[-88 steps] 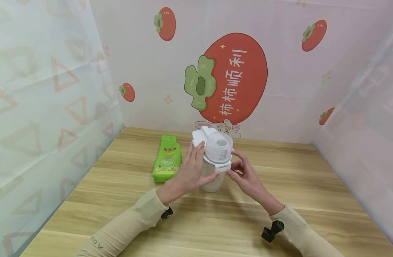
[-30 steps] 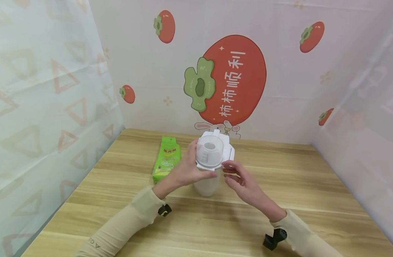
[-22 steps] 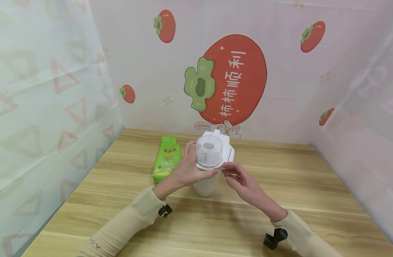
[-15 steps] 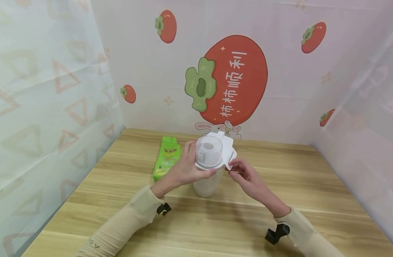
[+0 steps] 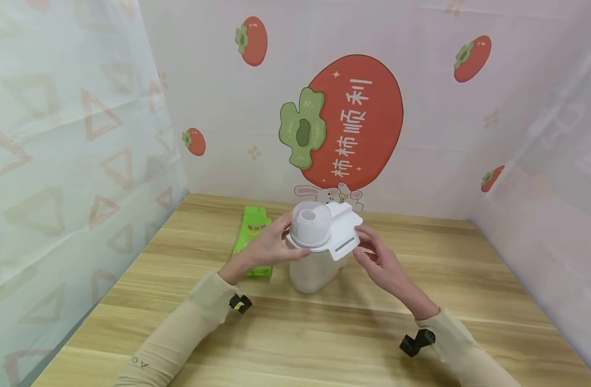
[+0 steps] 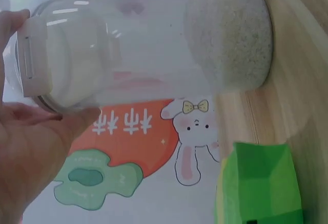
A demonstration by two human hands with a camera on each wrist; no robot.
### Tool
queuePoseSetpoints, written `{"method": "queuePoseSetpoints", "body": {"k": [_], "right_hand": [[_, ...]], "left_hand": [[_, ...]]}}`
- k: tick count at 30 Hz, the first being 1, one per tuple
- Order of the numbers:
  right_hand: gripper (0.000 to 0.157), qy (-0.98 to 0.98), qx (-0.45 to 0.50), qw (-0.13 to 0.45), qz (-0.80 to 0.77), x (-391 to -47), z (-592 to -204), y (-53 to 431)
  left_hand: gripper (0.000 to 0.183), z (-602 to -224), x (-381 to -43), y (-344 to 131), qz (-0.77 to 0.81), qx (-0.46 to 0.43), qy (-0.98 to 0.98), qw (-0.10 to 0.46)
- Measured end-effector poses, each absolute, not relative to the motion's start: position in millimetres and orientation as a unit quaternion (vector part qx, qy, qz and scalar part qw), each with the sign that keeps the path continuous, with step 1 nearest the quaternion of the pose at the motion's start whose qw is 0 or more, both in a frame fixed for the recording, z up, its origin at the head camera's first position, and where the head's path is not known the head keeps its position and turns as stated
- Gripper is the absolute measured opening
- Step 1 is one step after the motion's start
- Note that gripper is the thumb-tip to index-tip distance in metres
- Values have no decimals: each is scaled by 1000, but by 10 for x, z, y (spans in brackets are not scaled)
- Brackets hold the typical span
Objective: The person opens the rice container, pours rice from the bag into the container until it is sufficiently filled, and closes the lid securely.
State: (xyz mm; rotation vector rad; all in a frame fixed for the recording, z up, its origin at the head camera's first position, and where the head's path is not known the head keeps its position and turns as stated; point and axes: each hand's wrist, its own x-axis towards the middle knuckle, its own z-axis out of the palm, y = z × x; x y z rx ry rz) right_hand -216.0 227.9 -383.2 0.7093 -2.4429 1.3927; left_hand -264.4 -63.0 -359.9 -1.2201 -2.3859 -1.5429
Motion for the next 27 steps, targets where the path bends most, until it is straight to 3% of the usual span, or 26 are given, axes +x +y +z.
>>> {"method": "queuePoseSetpoints", "body": {"k": [5,10,14,21,27], "right_hand": [[55,-845,237,130,462,-2201,-3816,2325],[60,-840,249,58,478,-2205,-3795,2379],[61,-837,254,30,485,-2205,-3797,2393],[56,-847,231,68,474,-2201,-3815,2369],[54,-852,225,115,459,-2190,-3835,2305]], "left_hand": [[82,-3610,-2698,-714,-507,-404,-761,-12],[83,-3615,-2744,-757,-520,-419,-743,-46],[80,-3602,-2762,-798,-535,-423,-730,-30],[75,-3654,-2820,-796,-531,-403,-745,29],[77,-3762,-2794,-718,-534,-352,-768,-15]]}}
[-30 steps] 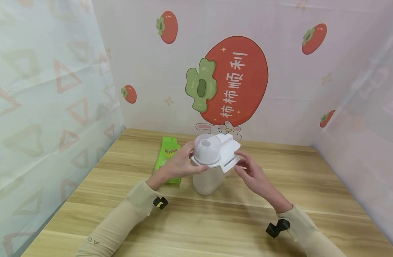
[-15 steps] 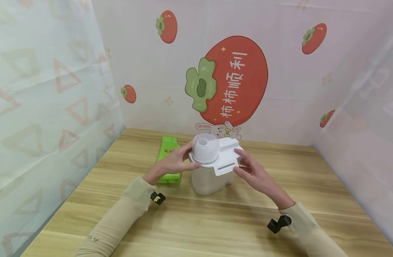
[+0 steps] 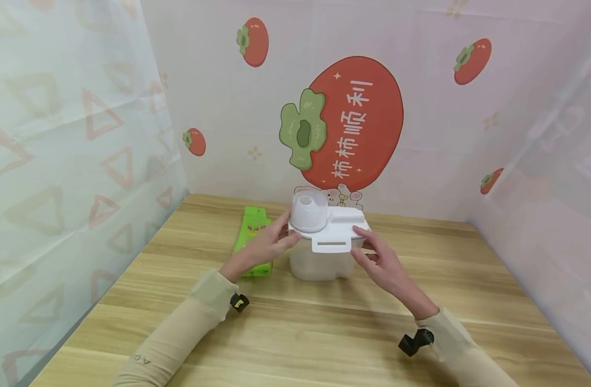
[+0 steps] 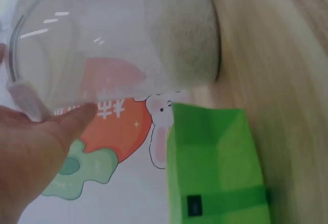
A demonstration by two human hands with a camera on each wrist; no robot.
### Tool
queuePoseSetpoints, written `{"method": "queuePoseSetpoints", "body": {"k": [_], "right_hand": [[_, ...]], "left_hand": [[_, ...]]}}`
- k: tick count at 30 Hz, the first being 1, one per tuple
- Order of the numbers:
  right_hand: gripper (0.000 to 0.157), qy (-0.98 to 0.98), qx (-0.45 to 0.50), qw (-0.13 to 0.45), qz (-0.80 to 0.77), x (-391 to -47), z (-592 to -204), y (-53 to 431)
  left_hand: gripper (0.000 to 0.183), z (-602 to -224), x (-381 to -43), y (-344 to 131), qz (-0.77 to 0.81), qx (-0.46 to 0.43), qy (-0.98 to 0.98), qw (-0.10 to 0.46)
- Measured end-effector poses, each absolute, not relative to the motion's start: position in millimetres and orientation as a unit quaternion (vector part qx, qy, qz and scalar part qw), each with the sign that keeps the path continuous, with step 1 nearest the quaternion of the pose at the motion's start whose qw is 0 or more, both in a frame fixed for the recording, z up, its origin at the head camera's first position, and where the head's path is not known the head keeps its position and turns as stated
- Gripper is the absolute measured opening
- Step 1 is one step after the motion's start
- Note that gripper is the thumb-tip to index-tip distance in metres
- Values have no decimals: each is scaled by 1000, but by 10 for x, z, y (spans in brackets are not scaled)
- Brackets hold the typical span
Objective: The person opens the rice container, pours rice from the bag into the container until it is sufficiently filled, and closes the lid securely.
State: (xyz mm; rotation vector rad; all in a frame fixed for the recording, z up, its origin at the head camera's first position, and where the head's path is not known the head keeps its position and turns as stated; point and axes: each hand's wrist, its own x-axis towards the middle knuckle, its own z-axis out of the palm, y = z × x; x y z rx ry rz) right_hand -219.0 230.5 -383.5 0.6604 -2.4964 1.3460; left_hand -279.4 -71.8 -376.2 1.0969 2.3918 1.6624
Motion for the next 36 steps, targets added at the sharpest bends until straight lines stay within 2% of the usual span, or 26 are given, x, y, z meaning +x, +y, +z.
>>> {"method": "queuePoseSetpoints", "body": {"k": [3,6,8,13,20,25,36], "right_hand": [[53,-850,228,131,457,-2186,-3856,2287],[52,-846,230,142,459,-2186,-3869,2273],[52,-845,231,153,457,-2188,-3876,2260],[54,-854,222,186,433,-2159,-3867,2180],[55,-857,210,214,419,-2158,-3912,2143],[55,-852,210,224,423,-2192,-3960,2149],[54,-852,195,275,401,-2196,-3933,2026]], "left_hand": [[91,-3808,-2769,-628,528,343,777,4],[106,-3854,-2746,-533,527,324,785,-29],[110,-3890,-2743,-476,533,311,785,-50],[106,-3934,-2735,-397,555,290,775,-80],[103,-3798,-2603,-387,558,288,774,-80],[105,-3944,-2742,-358,558,291,771,-96],[105,-3960,-2739,-358,532,286,786,-128]]}}
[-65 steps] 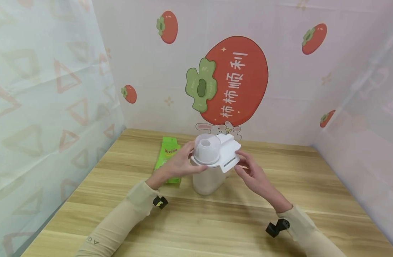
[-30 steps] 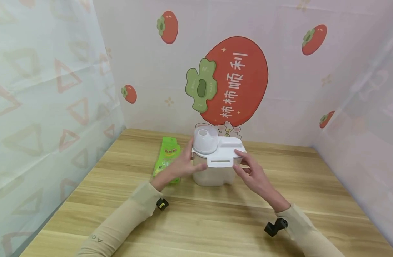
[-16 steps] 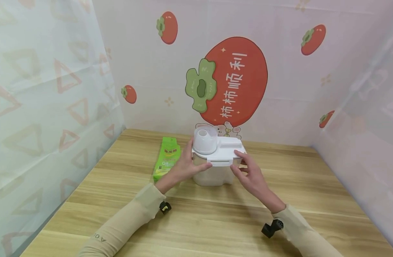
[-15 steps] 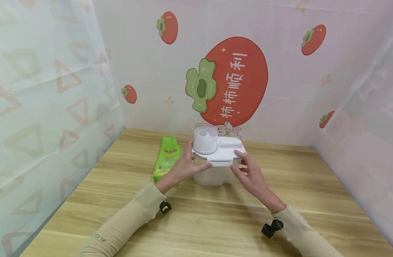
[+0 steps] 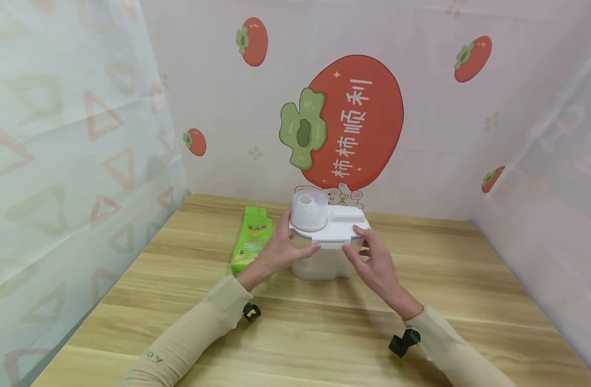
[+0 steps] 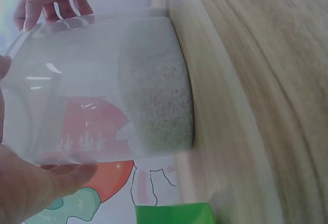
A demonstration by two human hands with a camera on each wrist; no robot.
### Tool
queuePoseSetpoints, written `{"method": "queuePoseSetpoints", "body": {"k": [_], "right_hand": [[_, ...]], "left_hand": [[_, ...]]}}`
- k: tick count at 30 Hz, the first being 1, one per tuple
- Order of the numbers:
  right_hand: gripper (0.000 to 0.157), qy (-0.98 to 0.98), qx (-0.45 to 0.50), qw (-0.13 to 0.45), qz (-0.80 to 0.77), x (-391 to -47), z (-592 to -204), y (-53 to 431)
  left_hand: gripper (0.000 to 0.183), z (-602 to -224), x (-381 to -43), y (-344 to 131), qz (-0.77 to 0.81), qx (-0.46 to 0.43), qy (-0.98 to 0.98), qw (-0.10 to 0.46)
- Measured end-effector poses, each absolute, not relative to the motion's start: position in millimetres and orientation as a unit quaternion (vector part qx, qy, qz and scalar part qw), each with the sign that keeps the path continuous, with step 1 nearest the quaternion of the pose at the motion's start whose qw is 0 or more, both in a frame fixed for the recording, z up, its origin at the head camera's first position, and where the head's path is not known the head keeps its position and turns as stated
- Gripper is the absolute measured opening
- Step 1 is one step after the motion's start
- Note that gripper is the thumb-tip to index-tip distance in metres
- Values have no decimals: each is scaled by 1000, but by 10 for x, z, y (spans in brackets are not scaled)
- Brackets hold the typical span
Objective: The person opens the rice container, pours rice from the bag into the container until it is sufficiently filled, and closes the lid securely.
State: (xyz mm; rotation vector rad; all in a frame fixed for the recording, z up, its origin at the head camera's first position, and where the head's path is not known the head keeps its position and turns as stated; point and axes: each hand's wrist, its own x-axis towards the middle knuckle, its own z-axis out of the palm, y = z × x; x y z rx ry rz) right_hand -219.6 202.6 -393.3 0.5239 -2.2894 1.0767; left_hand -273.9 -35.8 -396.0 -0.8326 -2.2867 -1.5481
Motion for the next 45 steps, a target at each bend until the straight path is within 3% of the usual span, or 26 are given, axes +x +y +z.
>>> {"method": "queuePoseSetpoints", "body": {"k": [14,32,45], "right_hand": [[51,-862,187,308,356,-2209,-3909,2008],[50,-864,177,332,334,-2241,-3917,1978],[36,-871,215,278,343,-2216,-3820,2153]], "left_hand": [[105,-3922,-2701,-303,-536,-258,-793,132],[104,-3946,-2680,-227,-523,-229,-801,180],[103,-3888,-2797,-373,-556,-260,-784,90]]}}
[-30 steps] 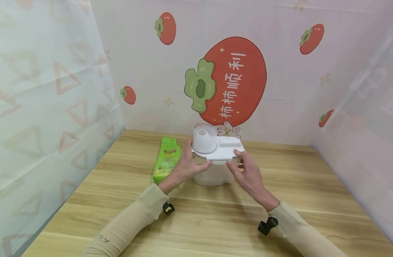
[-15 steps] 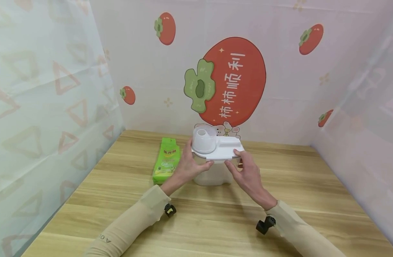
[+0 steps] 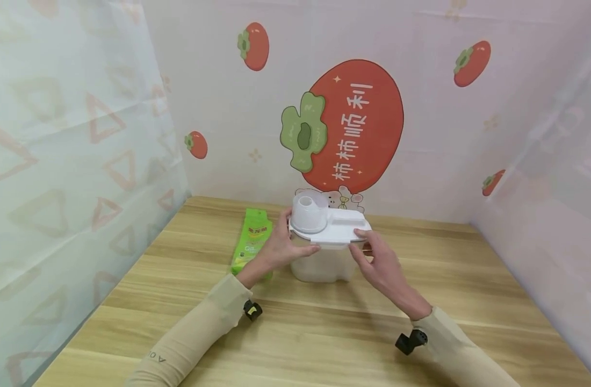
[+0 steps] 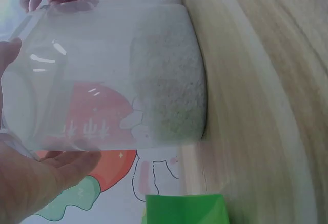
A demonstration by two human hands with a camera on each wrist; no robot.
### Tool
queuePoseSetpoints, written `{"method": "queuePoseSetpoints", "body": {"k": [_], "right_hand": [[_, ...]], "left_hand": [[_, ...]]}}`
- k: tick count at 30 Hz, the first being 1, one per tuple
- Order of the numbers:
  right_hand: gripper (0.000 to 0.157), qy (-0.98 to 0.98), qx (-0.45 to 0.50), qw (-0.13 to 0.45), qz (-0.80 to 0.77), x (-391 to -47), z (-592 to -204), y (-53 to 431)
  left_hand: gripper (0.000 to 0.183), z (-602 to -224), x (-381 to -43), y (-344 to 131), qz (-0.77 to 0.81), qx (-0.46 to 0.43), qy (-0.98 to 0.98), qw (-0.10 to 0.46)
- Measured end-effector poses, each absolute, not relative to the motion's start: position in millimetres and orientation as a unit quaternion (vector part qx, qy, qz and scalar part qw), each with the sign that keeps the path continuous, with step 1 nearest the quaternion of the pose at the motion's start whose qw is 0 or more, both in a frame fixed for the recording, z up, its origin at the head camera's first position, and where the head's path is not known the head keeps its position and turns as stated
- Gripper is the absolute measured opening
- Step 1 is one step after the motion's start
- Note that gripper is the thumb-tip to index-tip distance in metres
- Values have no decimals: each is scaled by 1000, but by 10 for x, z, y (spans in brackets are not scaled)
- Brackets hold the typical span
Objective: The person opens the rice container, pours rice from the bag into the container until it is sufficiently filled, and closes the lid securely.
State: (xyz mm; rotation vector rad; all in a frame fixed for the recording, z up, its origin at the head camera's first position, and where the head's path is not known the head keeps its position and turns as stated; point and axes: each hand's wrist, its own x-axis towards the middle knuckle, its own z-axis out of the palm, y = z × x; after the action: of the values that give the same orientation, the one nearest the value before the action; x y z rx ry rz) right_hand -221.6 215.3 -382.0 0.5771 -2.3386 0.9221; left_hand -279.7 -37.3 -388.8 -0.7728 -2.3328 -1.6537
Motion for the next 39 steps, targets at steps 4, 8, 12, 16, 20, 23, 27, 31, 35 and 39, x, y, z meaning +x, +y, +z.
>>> {"method": "queuePoseSetpoints", "body": {"k": [4,8,12,16,20,23,27,31,35,39], "right_hand": [[26,-876,207,255,353,-2244,-3758,2273],[17,-890,173,257,335,-2293,-3687,2370],[21,-891,146,262,341,-2383,-3649,2426],[34,-874,156,208,410,-2511,-3662,2465],[39,-833,185,131,504,-2606,-3699,2506],[46,-794,206,71,568,-2648,-3726,2514],[54,-769,213,31,602,-2675,-3741,2505],[54,-768,210,34,605,-2680,-3741,2501],[53,-771,204,43,602,-2678,-3755,2518],[48,-784,205,59,582,-2660,-3768,2536]], "left_hand": [[103,-3891,-2795,-387,-558,-251,-787,79],[102,-3881,-2796,-403,-552,-251,-792,76],[103,-3870,-2791,-422,-542,-254,-797,76],[104,-3868,-2791,-446,-541,-258,-798,68],[103,-3867,-2801,-462,-549,-266,-791,49],[101,-3868,-2806,-475,-549,-270,-790,45],[97,-3869,-2814,-492,-550,-276,-787,47],[93,-3880,-2840,-498,-559,-290,-776,41],[93,-3880,-2859,-492,-557,-300,-774,41],[88,-3884,-2862,-494,-560,-279,-779,47]]}}
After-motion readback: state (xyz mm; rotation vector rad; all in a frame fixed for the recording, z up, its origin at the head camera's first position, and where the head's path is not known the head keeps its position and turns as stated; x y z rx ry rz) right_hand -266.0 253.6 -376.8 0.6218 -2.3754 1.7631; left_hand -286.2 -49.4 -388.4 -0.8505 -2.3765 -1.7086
